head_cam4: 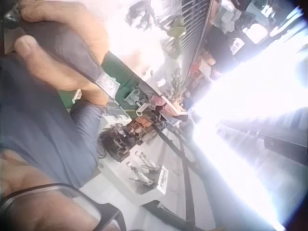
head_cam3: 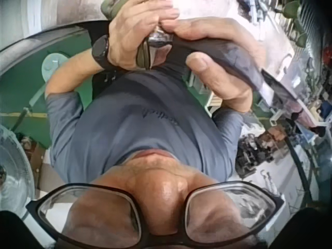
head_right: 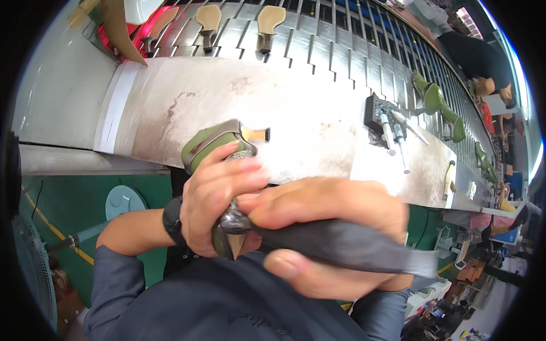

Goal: The person assembles high-heeled shoes by pressing soles onto shoe lasts by hand, then securing them by tapping along the edges with a hammer.

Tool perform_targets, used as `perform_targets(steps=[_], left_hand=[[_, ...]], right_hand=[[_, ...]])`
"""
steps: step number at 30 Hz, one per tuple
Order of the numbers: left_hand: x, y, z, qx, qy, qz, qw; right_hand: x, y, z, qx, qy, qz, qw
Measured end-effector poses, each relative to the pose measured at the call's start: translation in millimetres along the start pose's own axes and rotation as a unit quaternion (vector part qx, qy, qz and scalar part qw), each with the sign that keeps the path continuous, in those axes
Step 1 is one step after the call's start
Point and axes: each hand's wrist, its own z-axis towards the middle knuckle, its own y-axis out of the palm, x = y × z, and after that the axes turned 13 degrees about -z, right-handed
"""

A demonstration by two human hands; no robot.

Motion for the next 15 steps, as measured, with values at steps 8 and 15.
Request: perform_targets(steps=[8,15], left_hand=[[-63,-8,-92,-0.045,-0.058,0.238,0.968],[-69,0,-96,-0.017,-0.042,0.271,0.962]], right_hand=[[117,87,-42,0.218,0.260,0.176,0.924],[135,96,-34,0.246,0.260,0.275,0.892]])
